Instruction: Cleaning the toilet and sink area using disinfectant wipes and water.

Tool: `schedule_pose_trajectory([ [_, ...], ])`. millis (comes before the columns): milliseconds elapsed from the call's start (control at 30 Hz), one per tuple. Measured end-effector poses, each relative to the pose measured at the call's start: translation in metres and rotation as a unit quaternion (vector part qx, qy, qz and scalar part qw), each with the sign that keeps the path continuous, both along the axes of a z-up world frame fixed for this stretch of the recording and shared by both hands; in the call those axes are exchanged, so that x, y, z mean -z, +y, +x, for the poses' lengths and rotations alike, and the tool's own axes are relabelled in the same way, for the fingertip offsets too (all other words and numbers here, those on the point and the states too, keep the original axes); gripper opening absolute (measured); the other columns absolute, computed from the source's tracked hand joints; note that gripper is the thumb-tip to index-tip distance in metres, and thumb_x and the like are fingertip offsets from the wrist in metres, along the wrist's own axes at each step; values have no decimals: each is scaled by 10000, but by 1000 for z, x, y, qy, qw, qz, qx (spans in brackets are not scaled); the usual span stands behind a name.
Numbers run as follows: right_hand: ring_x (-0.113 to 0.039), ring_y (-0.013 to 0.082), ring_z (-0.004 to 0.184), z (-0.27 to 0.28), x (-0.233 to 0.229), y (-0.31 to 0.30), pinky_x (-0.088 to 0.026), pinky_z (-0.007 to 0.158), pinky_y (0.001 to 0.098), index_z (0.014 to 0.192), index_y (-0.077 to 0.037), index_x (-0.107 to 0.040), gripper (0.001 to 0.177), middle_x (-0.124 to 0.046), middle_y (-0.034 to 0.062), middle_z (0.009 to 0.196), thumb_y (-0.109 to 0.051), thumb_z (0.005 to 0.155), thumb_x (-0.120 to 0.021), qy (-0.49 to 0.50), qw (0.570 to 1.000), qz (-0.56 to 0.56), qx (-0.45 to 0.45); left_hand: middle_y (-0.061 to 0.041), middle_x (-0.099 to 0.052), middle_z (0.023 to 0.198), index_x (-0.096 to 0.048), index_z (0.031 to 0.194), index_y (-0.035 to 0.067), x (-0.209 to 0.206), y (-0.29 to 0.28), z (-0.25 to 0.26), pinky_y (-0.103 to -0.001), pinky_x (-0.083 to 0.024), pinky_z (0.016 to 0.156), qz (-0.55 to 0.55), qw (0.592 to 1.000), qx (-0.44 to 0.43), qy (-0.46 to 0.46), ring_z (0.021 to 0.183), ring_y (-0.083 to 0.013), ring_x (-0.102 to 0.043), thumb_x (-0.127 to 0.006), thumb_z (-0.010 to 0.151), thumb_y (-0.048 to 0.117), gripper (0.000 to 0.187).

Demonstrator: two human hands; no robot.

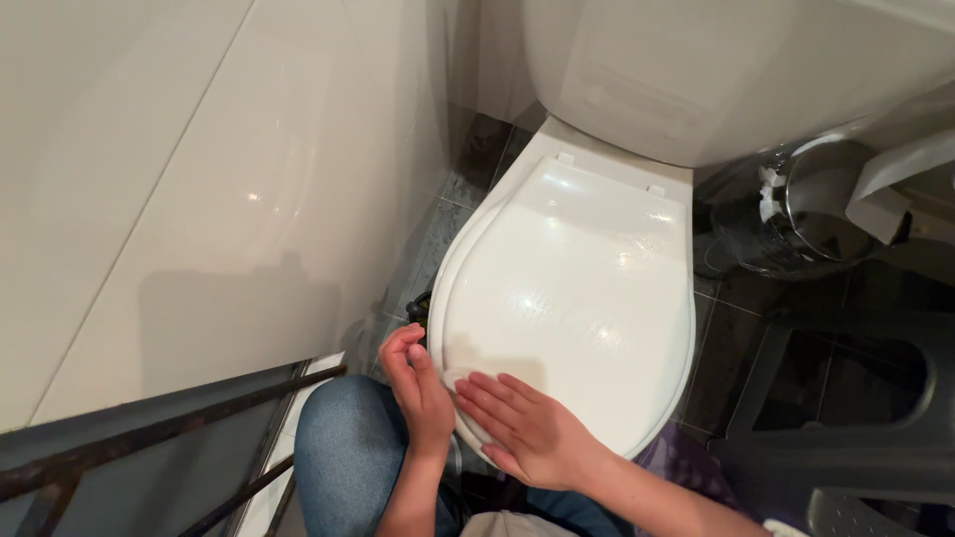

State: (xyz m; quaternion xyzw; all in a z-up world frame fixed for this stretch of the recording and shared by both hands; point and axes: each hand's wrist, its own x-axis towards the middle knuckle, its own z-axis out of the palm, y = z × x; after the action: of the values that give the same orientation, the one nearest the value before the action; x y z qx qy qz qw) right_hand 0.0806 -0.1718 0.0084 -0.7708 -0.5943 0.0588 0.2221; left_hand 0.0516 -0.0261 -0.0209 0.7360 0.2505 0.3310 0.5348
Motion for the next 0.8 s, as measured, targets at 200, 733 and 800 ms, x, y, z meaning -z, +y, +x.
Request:
schedule_pose_trajectory([
  [200, -265, 206, 1298, 45, 19, 13, -171, 1038, 458, 1354, -122, -286, 515, -314, 56, 1395, -229, 857, -367, -26, 979, -118, 165, -158, -490, 1171, -412, 1180, 9, -17, -12, 7, -357, -372, 964, 75, 977, 192, 62, 1110, -274, -474, -366, 922, 224, 339],
  [733, -531, 232, 1033, 78, 18, -98, -396, 944, 349, 1082, -93, -587, 269, -566, 32, 1084, -36, 819, -572, 46, 827, 174, 532, -253, -189, 1410, -201, 1331, -104, 4, -135, 99, -408, -33, 1133, 390, 788, 397, 264, 1348, -347, -96, -370, 879, 372, 678],
  [800, -555, 332, 995, 88, 10, -106, -420, 892, 414, 1027, 22, -590, 212, -588, 148, 1003, 66, 821, -567, 13, 805, 246, 539, -183, -224, 1440, -296, 1317, -59, 7, -147, 97, -403, -122, 1136, 382, 773, 495, 111, 1368, -309, -155, -370, 832, 372, 654],
])
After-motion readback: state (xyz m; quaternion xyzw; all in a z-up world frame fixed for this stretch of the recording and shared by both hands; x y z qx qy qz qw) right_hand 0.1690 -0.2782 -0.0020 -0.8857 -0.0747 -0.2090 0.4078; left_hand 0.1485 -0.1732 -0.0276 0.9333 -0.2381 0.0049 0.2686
